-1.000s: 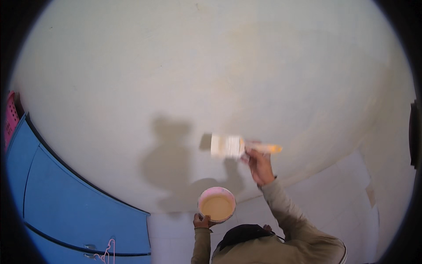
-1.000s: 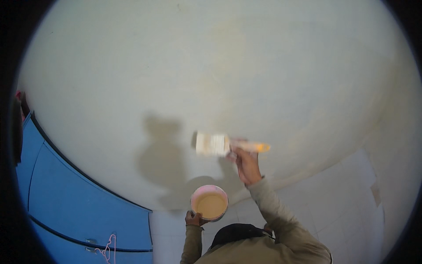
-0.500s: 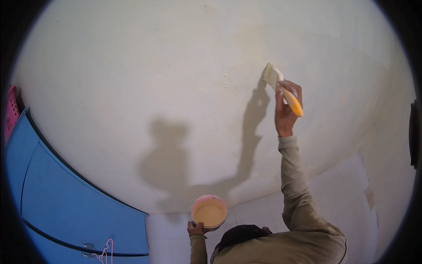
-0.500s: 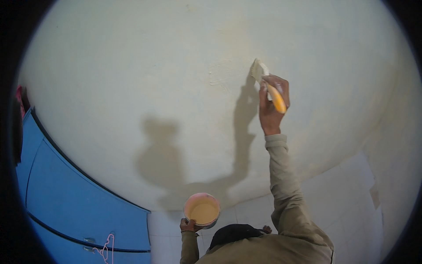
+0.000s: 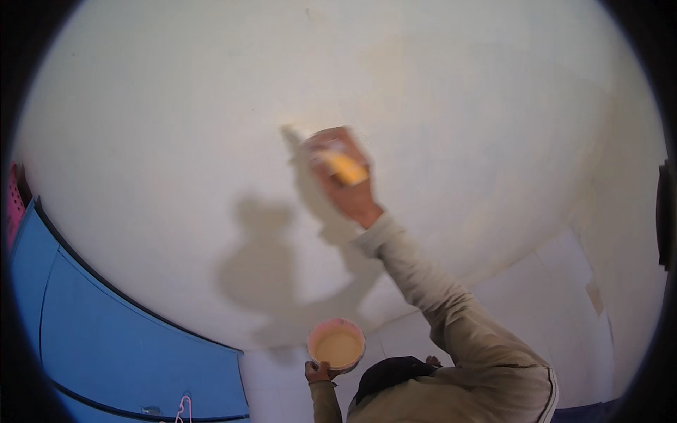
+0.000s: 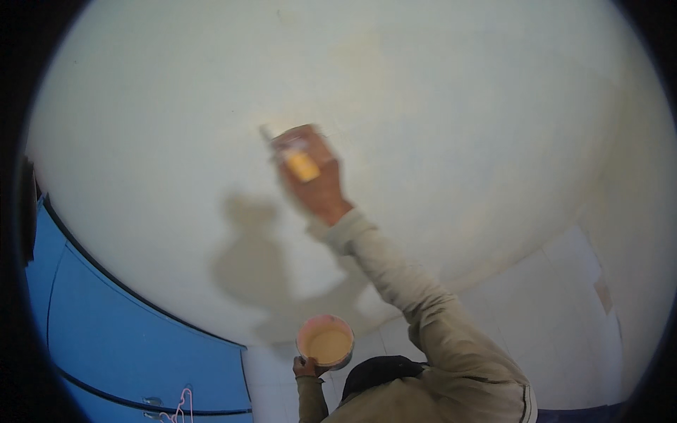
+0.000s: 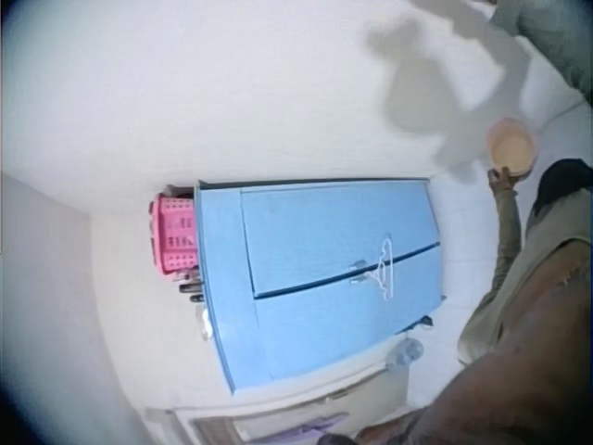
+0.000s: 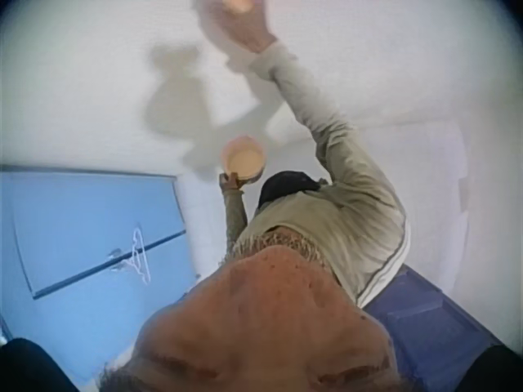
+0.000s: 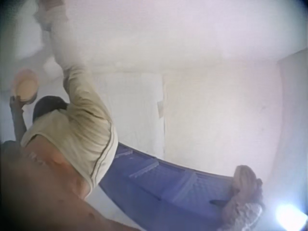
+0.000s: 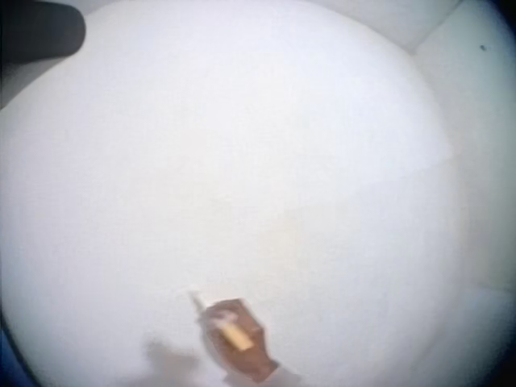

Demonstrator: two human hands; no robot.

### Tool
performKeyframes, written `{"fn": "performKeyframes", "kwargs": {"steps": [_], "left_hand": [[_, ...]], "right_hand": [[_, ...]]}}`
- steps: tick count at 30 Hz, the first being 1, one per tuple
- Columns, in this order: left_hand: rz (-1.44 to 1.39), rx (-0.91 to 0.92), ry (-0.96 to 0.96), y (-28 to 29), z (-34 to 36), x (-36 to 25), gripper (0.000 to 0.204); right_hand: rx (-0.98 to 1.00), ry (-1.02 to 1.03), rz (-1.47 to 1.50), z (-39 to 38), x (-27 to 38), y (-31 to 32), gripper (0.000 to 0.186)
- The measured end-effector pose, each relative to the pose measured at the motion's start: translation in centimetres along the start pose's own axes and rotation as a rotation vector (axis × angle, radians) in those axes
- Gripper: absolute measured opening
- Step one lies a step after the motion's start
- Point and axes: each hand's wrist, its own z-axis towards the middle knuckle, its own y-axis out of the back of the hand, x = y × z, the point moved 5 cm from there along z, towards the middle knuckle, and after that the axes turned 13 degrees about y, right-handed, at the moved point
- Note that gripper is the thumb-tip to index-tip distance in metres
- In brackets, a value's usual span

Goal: The person paints the ceiling of a room using a paintbrush and a bucket of yellow paint, repeatedly dipping the brush into the bucket and applying strokes to the ceiling surface.

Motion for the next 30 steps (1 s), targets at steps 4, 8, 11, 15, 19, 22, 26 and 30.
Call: {"fn": "performKeyframes", "kwargs": {"steps": [4,8,11,15,19,22,26,30], "left_hand": [[-0.084,0.0,0.032,0.9,1.0,-0.1,0.029],[-0.019,-0.035,-0.001,1.2,1.4,0.9,0.029],[-0.02,-0.012,0.008,-0.5,0.0,-0.9,0.029],[0.063,-0.072,0.011,-0.4,-0.2,0.2,0.029],[-0.062,-0.069,0.052,-0.6,-0.9,0.1,0.027],[-0.162,-0.046,0.08,-0.6,-1.6,0.6,0.026],[-0.221,-0.038,0.12,-1.8,-1.7,0.4,0.027],[-0.117,-0.073,0.106,-1.7,-1.4,0.9,0.026]], "right_hand": [[-0.199,-0.154,0.004,-0.7,-4.4,11.1,0.015],[-0.255,-0.04,-0.294,-1.7,-3.0,15.2,0.011],[-0.107,0.159,-0.593,-3.1,-2.4,13.0,0.013],[0.073,0.0,-0.385,-6.2,0.0,0.5,0.023],[0.144,0.048,-0.101,-5.3,2.5,-3.8,0.019],[-0.005,-0.006,0.032,-5.3,-1.4,1.6,0.018],[-0.197,-0.178,-0.093,-4.1,-6.8,13.9,0.013],[-0.201,0.012,-0.456,-4.0,-5.8,16.7,0.015]]}}
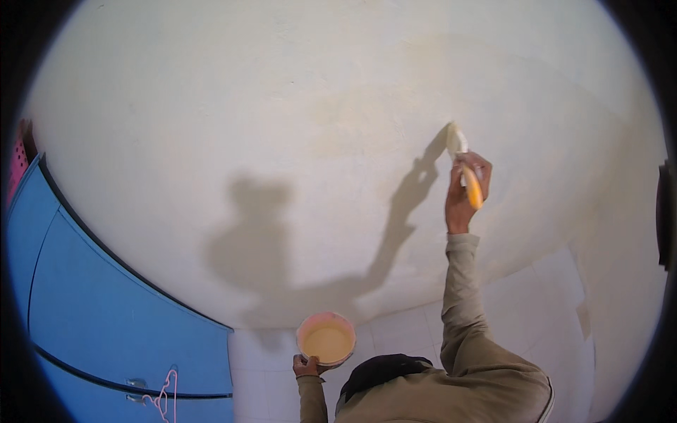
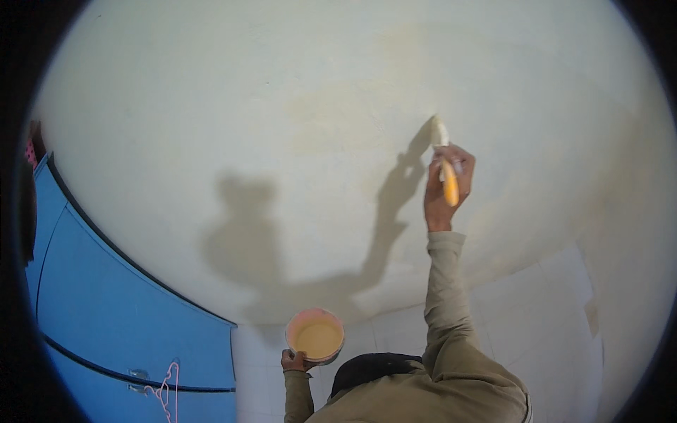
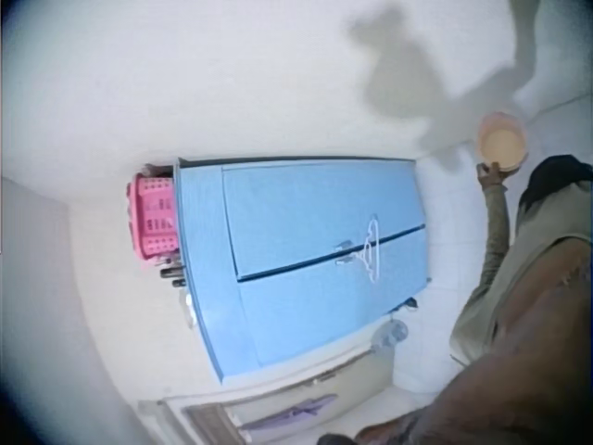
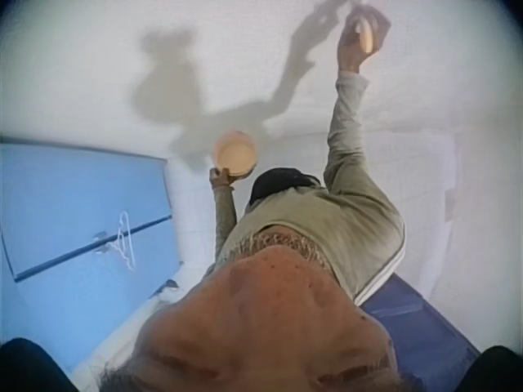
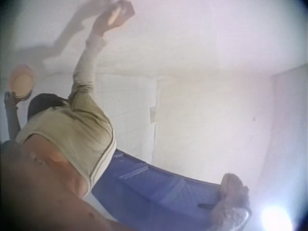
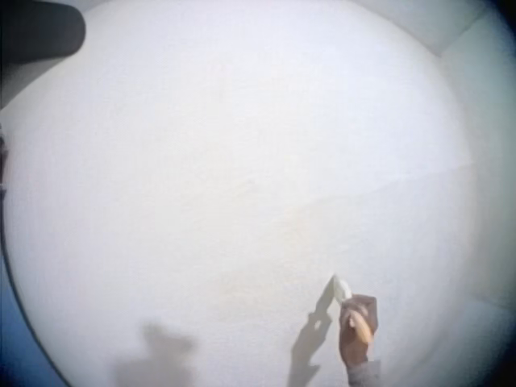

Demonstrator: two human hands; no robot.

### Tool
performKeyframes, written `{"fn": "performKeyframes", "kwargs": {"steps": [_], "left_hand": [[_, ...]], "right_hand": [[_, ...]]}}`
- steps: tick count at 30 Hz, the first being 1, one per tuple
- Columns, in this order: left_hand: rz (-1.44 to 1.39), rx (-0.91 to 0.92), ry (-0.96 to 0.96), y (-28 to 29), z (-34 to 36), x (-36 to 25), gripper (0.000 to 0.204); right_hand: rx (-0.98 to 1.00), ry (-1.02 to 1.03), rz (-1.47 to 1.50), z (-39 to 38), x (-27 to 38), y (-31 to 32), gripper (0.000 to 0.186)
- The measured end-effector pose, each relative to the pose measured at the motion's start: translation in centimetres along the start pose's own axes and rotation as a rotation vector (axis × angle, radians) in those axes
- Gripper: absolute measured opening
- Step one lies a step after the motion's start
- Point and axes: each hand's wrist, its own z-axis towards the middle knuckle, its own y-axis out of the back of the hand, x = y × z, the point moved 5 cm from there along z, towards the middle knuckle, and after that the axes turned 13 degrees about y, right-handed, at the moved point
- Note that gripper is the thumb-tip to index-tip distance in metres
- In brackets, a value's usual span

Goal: The person paints the ceiling of a room using a paintbrush and a bucket of yellow paint, repeatedly dipping the brush into the bucket and applying strokes to the ceiling surface.

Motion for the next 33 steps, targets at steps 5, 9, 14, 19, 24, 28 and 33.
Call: {"fn": "performKeyframes", "kwargs": {"steps": [5,9,14,19,24,28,33], "left_hand": [[-0.015,-0.053,-0.023,-0.2,-0.9,-0.9,0.026],[-0.287,0.002,0.1,0.0,-1.8,-0.7,0.025],[-0.21,-0.051,0.003,3.3,1.1,3.4,0.018],[-0.114,-0.01,0.007,5.2,0.2,0.7,0.02],[-0.143,0.011,0.009,7.4,3.9,0.8,0.025],[-0.07,0.051,-0.007,9.8,6.3,-0.4,0.024],[0.004,0.035,-0.093,12.0,6.4,-3.2,0.025]], "right_hand": [[0.23,-0.11,0.114,-7.4,6.0,-9.5,0.022],[0.398,-0.105,0.441,-7.6,13.9,-13.1,0.02],[0.178,-0.191,0.604,-5.9,9.0,-9.0,0.016],[-0.013,-0.207,0.124,-3.2,3.3,1.8,0.011],[0.113,-0.122,-0.103,-8.7,5.1,-3.3,0.025],[0.272,-0.35,0.235,-14.6,13.3,-12.6,0.025],[0.345,-0.267,0.529,-11.7,15.6,-11.8,0.017]]}}
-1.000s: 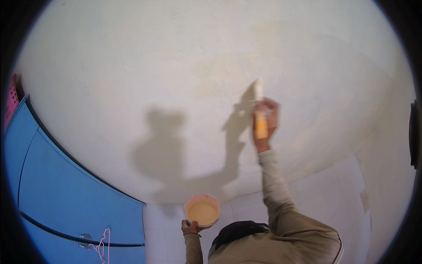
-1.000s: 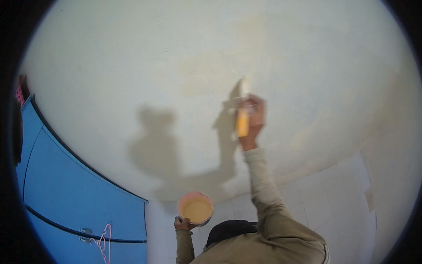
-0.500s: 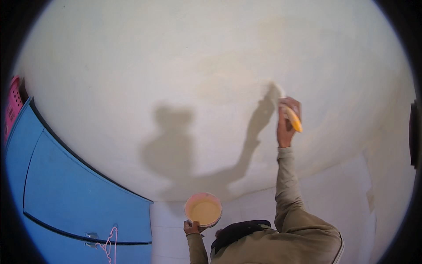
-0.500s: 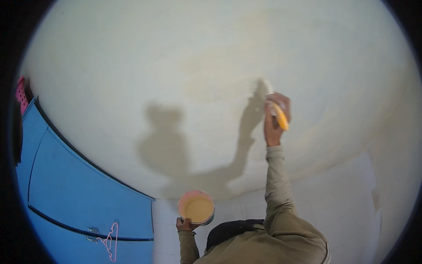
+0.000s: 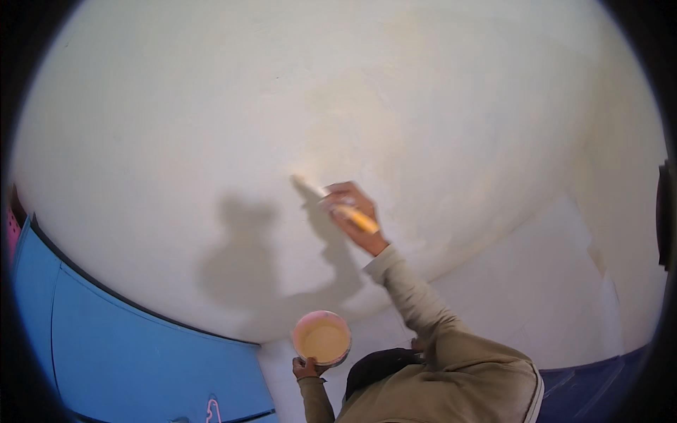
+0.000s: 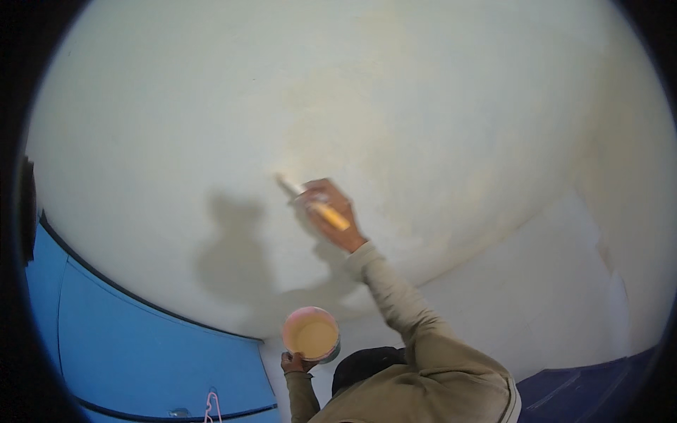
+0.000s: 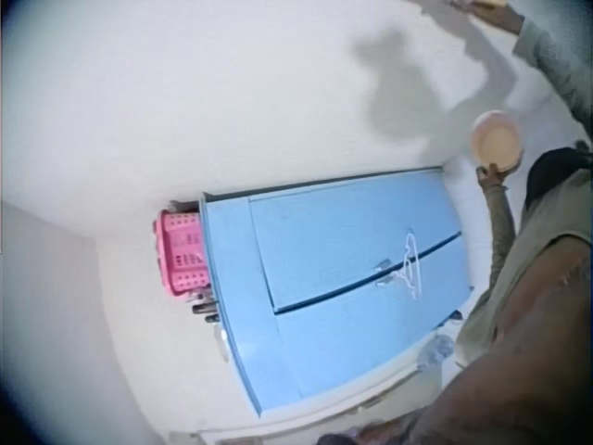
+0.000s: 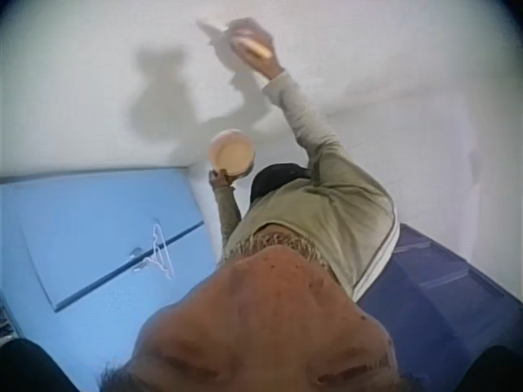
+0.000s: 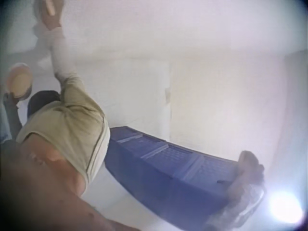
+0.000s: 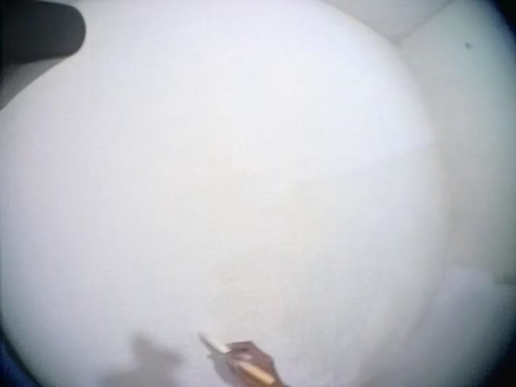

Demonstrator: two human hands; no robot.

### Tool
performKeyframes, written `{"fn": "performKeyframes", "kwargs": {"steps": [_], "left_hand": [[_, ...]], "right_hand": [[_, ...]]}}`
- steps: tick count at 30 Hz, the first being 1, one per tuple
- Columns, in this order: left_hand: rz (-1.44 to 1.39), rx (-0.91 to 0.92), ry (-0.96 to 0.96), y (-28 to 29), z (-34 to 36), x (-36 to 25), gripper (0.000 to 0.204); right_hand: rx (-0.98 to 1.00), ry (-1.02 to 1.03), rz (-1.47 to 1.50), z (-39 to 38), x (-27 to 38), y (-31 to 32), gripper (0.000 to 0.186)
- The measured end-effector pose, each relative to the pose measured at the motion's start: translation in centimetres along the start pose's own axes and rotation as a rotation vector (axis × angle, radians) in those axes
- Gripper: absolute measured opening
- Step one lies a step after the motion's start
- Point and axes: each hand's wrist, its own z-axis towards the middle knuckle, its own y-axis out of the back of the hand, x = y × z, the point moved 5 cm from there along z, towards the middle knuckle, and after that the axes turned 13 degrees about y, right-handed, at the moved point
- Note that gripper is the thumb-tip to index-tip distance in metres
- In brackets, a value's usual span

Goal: The person paints the ceiling of a room using a paintbrush and a bucket of yellow paint, repeatedly dipping the brush into the bucket and applying strokes to the ceiling surface.

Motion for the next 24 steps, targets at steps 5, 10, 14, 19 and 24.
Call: {"fn": "performKeyframes", "kwargs": {"steps": [5,10,14,19,24], "left_hand": [[-0.043,0.043,0.02,1.9,1.8,0.7,0.023],[-0.2,0.087,0.12,0.4,2.6,-0.7,0.023],[-0.171,0.11,0.138,-0.9,2.1,0.0,0.022],[-0.211,0.11,0.129,-1.3,2.5,-0.5,0.021],[-0.132,0.095,0.083,-1.4,1.7,-1.6,0.02]], "right_hand": [[-0.317,0.005,-0.261,-1.3,-4.7,13.4,0.012],[-0.445,0.038,-0.53,-1.6,-5.1,13.7,0.014],[-0.296,-0.1,-0.44,-5.9,-7.0,3.6,0.027],[0.083,-0.064,-0.02,-6.1,-3.8,-3.9,0.023],[-0.23,-0.164,0.089,-5.5,-8.3,7.2,0.011]]}}
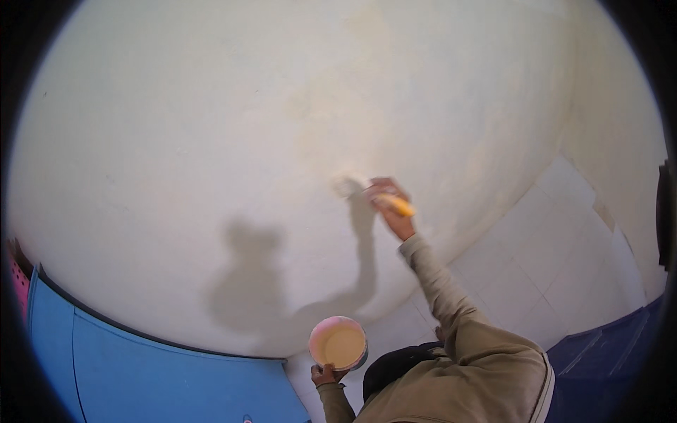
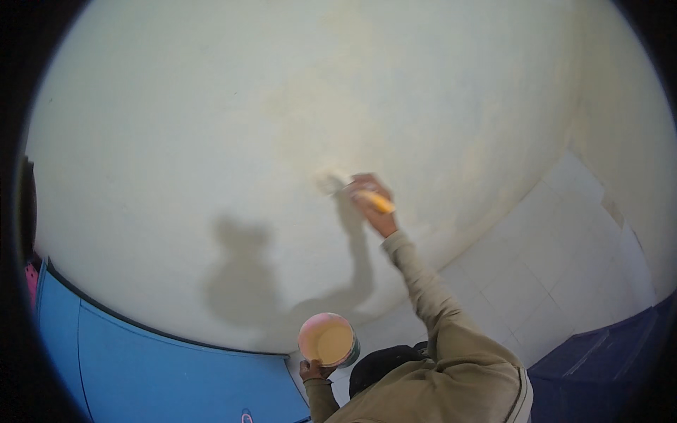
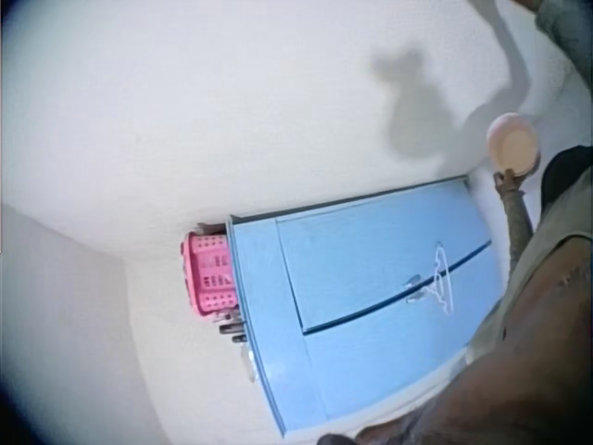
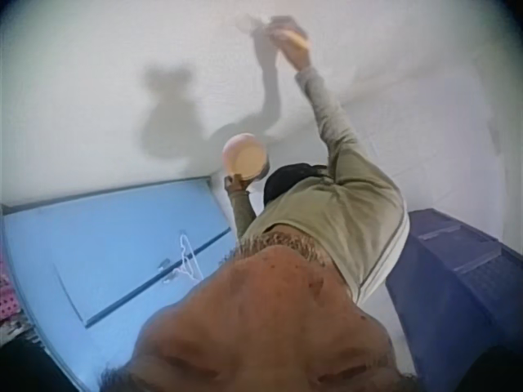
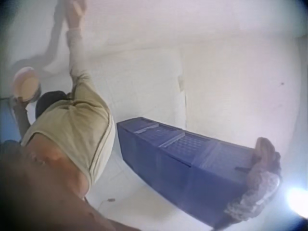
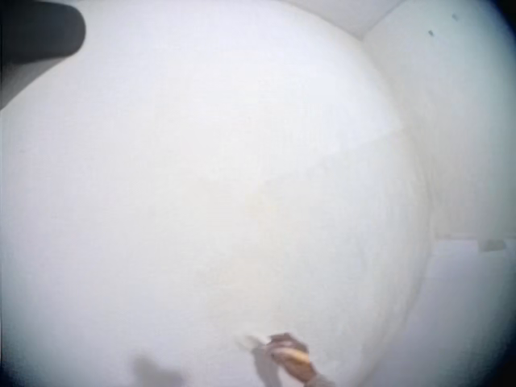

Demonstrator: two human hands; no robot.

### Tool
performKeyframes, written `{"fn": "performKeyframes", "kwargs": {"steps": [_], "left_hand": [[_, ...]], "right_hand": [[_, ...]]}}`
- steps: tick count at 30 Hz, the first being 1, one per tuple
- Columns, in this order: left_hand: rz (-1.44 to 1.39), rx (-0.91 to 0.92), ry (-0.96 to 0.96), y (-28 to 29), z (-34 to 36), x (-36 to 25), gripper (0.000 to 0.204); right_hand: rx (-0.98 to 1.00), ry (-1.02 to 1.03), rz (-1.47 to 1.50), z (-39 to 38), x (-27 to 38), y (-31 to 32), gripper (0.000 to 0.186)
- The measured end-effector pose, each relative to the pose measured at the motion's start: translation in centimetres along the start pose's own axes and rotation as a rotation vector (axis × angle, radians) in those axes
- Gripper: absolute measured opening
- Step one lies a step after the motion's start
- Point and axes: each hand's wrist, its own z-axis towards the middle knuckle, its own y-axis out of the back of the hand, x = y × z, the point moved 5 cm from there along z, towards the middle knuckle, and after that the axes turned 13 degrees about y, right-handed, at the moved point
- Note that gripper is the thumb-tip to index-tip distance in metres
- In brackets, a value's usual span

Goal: The person paints the ceiling of a room using a paintbrush and a bucket of yellow paint, repeatedly dipping the brush into the bucket and applying strokes to the ceiling surface.

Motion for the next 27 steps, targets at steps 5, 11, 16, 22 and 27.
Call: {"fn": "performKeyframes", "kwargs": {"steps": [5,11,16,22,27], "left_hand": [[0.164,-0.042,-0.023,2.0,0.5,0.7,0.021],[0.135,-0.038,-0.024,1.4,3.4,0.5,0.022],[-0.092,-0.048,0.182,0.9,2.1,-0.4,0.021],[0.112,-0.051,0.008,0.5,2.3,-0.5,0.021],[0.042,-0.054,0.057,2.5,3.6,2.7,0.021]], "right_hand": [[-0.159,0.107,-0.469,1.6,1.5,7.1,0.011],[-0.07,0.079,-0.551,-2.2,-3.7,-1.7,0.031],[0.289,0.092,-0.227,-3.6,0.0,-8.4,0.024],[-0.108,0.124,-0.304,2.6,-2.1,5.0,0.013],[-0.308,0.176,-0.645,3.9,2.8,5.9,0.011]]}}
